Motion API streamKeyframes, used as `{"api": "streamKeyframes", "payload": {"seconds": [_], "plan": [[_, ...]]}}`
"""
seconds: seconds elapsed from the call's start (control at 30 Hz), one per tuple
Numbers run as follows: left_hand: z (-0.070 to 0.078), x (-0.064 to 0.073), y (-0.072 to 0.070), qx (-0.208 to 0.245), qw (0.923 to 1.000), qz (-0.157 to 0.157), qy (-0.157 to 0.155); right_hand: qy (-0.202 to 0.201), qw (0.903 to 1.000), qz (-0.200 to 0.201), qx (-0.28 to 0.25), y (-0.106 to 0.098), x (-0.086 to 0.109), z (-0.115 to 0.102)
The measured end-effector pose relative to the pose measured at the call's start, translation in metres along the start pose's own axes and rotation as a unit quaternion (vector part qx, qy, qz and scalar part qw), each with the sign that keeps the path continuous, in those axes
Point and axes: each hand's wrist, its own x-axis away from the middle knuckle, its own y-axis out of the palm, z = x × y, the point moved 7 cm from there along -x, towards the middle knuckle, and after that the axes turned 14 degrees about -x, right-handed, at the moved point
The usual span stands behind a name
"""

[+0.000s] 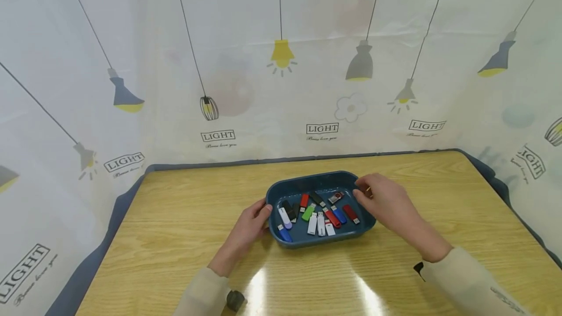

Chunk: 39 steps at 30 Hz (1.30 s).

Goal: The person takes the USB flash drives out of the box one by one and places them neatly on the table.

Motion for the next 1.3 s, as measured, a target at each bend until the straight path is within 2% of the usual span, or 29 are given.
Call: {"api": "streamKeyframes", "payload": {"seconds": [0.2,0.7,0.97,1.13,1.3], "plan": [[-0.001,0.000,0.000,-0.009,0.9999,-0.008,0.005,-0.017,0.9994,-0.031,0.006,0.022,-0.009,-0.009],[-0.002,-0.001,0.000,-0.007,1.0000,-0.005,0.004,0.017,0.9922,-0.122,0.022,0.073,-0.025,-0.003],[-0.001,0.000,-0.001,-0.010,0.9999,0.000,0.003,0.052,0.9871,-0.151,0.016,0.087,-0.026,0.001],[-0.002,-0.001,0.000,-0.011,0.9999,-0.002,0.001,0.037,0.9855,-0.158,0.052,0.095,-0.028,0.002],[-0.003,-0.001,0.000,-0.008,1.0000,-0.003,0.003,0.023,0.9858,-0.155,0.061,0.099,-0.029,0.000]]}}
